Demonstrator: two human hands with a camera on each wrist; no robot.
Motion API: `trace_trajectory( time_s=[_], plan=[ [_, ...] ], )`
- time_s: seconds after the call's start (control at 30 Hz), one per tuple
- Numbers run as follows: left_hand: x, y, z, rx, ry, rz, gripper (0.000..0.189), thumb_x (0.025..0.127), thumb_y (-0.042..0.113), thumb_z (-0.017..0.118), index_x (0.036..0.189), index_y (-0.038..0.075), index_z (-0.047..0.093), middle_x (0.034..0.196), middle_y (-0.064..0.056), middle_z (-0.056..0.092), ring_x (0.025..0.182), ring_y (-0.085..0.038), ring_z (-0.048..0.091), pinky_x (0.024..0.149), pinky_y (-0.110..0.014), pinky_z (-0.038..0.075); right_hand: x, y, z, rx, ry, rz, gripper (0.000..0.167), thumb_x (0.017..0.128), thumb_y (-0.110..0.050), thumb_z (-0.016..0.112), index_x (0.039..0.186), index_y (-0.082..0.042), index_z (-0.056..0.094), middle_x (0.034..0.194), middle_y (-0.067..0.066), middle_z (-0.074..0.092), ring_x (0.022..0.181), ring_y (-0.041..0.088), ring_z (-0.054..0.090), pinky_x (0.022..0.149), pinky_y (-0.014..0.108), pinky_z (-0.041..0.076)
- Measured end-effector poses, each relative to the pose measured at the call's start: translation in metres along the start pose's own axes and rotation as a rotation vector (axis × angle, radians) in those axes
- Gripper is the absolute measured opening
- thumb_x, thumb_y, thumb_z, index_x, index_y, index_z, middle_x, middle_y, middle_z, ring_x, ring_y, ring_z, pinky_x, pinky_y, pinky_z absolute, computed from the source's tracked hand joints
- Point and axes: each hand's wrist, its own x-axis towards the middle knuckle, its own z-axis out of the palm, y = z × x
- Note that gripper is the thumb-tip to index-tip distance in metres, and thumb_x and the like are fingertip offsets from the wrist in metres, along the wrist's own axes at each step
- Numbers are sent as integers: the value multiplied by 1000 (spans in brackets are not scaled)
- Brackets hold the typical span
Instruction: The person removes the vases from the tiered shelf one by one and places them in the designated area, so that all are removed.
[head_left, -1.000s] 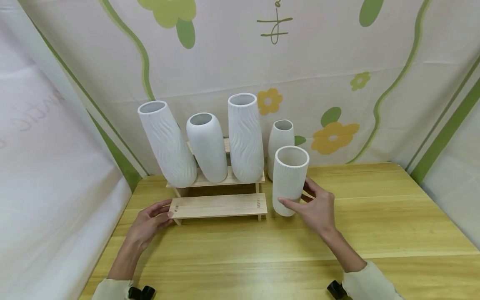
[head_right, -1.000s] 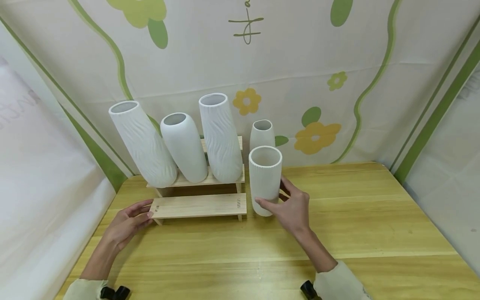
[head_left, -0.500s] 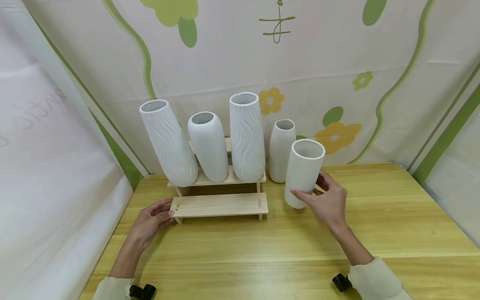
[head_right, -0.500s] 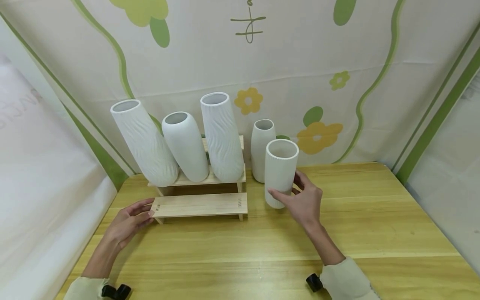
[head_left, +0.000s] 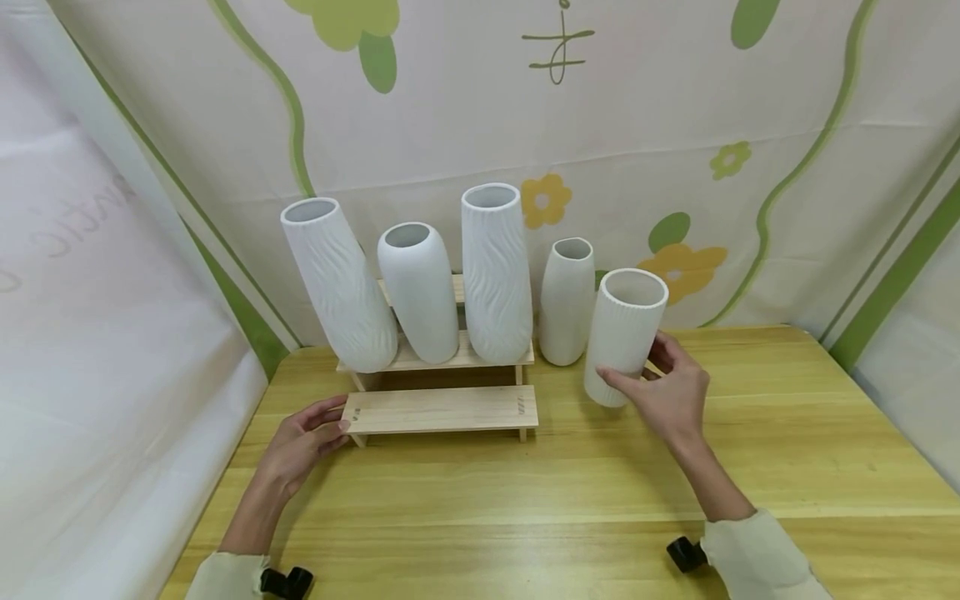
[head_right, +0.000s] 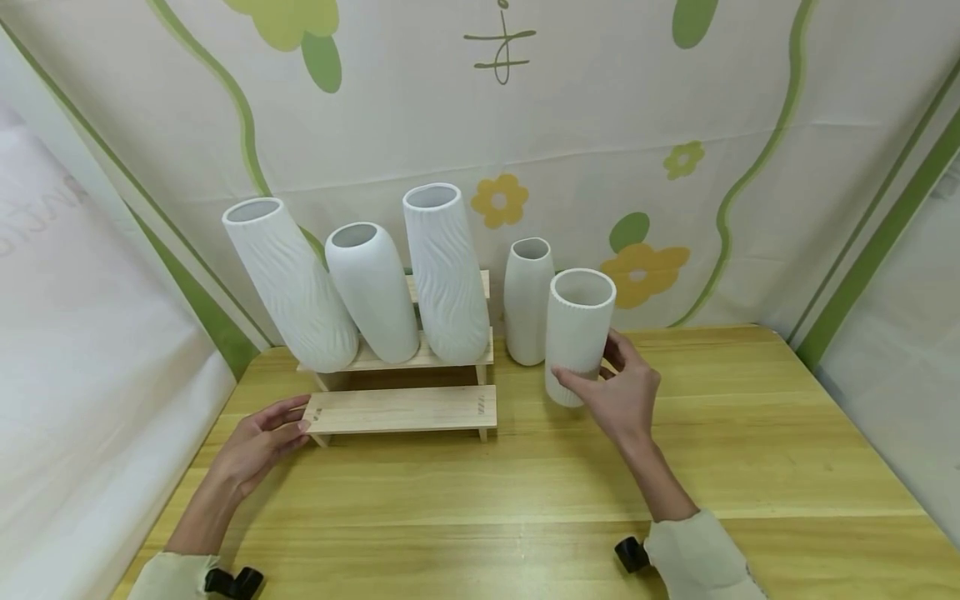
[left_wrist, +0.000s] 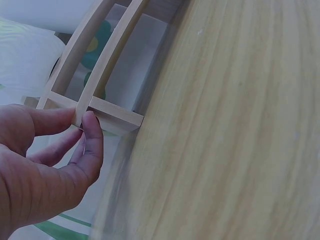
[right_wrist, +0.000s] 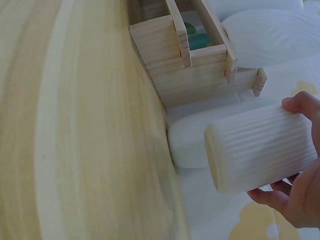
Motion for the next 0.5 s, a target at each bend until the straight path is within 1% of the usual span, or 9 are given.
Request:
trace_trajectory(
  time_s=[0.3,0.5],
  plan=[
    [0,0,-1,-7,0,7,61,108,6,64,163,-2,40,136,-7,60,108,-5,69,95,-21,62,13,4,1,-10,28,42,71,74,-16,101,137,-7,69,126,15,74,106,8,70,79,8,58],
    [1,-1,-1,-15,-1,9,61,108,7,64,162,-3,40,135,-6,60,108,-6,69,94,-21,62,22,11,4,9,33,68,73,73,-14,100,139,-7,68,129,14,73,109,11,70,80,8,58]
  ],
)
